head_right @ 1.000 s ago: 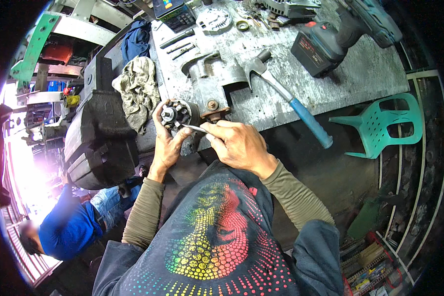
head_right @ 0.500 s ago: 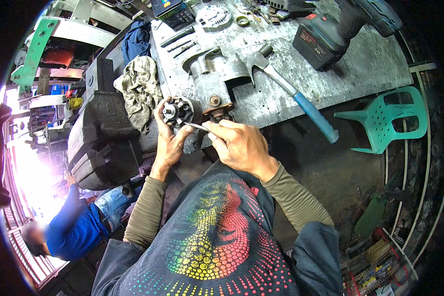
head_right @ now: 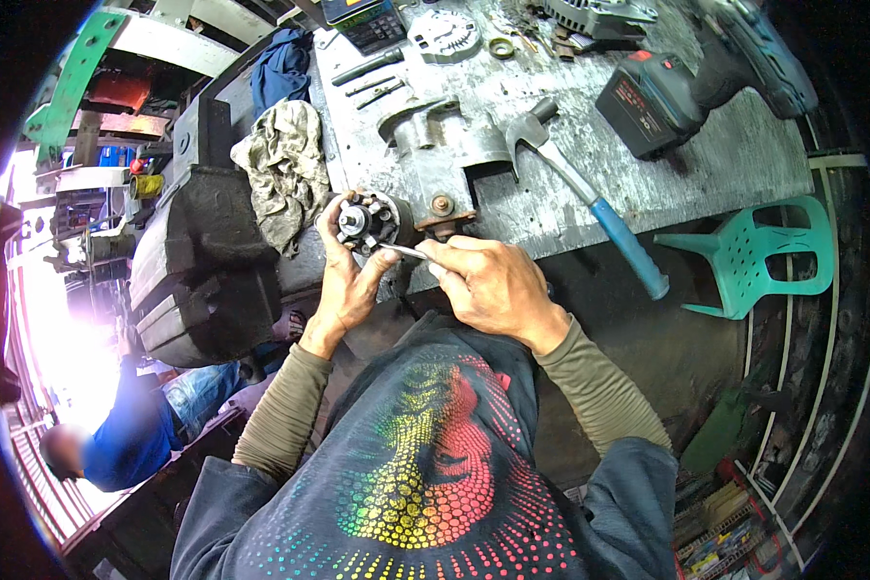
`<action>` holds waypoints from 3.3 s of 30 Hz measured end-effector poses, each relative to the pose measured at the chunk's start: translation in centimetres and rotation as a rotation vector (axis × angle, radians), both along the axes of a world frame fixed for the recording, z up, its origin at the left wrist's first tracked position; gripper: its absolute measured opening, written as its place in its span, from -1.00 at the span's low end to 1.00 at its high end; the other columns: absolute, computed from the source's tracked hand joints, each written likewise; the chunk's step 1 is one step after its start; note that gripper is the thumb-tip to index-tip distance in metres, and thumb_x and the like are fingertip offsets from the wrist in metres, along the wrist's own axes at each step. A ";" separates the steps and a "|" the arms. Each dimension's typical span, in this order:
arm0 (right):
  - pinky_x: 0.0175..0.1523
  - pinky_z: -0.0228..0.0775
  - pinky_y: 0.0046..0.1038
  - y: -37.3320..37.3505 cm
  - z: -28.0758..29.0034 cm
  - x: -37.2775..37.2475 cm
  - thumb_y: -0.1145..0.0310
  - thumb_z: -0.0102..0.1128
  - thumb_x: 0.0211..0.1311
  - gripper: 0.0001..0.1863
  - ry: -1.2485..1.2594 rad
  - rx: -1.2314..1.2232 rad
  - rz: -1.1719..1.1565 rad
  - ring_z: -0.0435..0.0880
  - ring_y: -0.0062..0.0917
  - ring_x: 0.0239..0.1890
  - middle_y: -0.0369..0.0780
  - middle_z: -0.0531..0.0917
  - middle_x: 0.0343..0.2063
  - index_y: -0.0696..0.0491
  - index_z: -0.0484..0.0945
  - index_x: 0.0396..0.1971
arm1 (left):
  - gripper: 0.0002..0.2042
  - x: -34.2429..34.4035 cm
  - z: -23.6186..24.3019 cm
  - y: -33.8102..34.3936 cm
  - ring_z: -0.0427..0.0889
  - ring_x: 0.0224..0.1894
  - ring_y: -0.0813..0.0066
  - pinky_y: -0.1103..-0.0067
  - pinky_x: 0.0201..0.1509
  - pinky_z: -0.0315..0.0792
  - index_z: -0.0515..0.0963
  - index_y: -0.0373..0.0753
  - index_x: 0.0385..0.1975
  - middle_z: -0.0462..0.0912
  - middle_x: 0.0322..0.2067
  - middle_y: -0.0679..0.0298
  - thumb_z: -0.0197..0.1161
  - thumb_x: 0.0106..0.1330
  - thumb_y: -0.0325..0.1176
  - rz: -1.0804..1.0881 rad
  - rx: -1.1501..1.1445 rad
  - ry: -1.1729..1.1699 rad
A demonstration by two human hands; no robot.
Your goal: The person disassembles and reassembles a car starter motor on a workbench. They use a cordless impact wrench to remove bolts, separate the housing, and then reassemble the unit with a screwdriver.
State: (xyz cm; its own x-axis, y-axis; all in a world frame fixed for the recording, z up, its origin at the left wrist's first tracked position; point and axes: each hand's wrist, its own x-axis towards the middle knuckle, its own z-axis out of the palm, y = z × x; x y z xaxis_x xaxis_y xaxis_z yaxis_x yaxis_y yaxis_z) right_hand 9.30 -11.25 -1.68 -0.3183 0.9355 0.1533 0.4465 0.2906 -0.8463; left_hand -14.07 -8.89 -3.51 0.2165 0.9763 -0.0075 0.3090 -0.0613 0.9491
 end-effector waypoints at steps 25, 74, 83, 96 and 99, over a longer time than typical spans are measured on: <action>-0.11 0.61 -0.20 4.6 3.0 1.5 0.44 0.28 0.28 -0.68 -0.038 -0.275 0.284 0.77 -0.10 -0.24 -0.02 0.77 -0.28 0.17 0.70 0.02 | -0.14 0.4 -0.4 0.0 0.42 0.33 0.14 0.29 0.45 0.31 0.03 -0.23 0.46 0.33 0.27 -0.04 0.50 0.27 -0.41 0.053 0.067 -0.010; -0.36 0.57 -0.22 -1.0 -1.0 -0.6 0.37 0.29 0.30 -0.67 -0.021 0.057 -0.055 0.71 -0.23 -0.45 -0.17 0.63 -0.41 0.08 0.66 0.04 | 0.01 -0.1 -0.5 0.0 0.36 0.37 0.18 0.30 0.51 0.26 0.05 -0.26 0.45 0.29 0.32 0.04 0.64 0.14 -0.09 0.089 -0.034 0.044; -0.38 0.58 -0.24 -1.3 -1.5 -0.7 0.36 0.32 0.26 -0.67 0.015 0.075 -0.077 0.72 -0.23 -0.47 -0.17 0.66 -0.41 0.07 0.66 0.02 | 0.02 0.1 0.3 -0.1 0.40 0.35 0.23 0.32 0.49 0.31 -0.04 -0.22 0.49 0.33 0.33 0.08 0.61 0.20 -0.18 0.073 -0.049 0.072; -0.36 0.59 -0.21 -1.3 -1.8 -1.2 0.37 0.29 0.29 -0.66 0.094 -0.006 -0.070 0.74 -0.19 -0.44 -0.15 0.67 -0.41 0.09 0.64 0.06 | -0.03 -0.1 0.1 0.0 0.37 0.37 0.20 0.31 0.50 0.27 -0.05 -0.26 0.48 0.28 0.34 0.02 0.57 0.25 -0.25 0.044 -0.015 0.089; -0.41 0.51 -0.27 -0.6 -1.4 -0.8 0.48 0.28 0.29 -0.68 0.118 0.016 -0.041 0.67 -0.21 -0.49 -0.15 0.64 -0.44 0.11 0.69 0.04 | -0.05 -0.1 -0.1 0.0 0.36 0.36 0.18 0.30 0.50 0.27 -0.06 -0.31 0.46 0.27 0.32 -0.01 0.55 0.28 -0.22 0.042 0.009 0.086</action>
State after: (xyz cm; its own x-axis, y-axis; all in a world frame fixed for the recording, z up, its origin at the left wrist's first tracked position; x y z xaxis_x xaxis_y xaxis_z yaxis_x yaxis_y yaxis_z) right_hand 8.51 -11.88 -3.09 -0.2584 0.9446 0.2024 0.3563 0.2880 -0.8889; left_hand -14.15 -8.88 -3.65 0.1748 0.9845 -0.0150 0.3918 -0.0556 0.9184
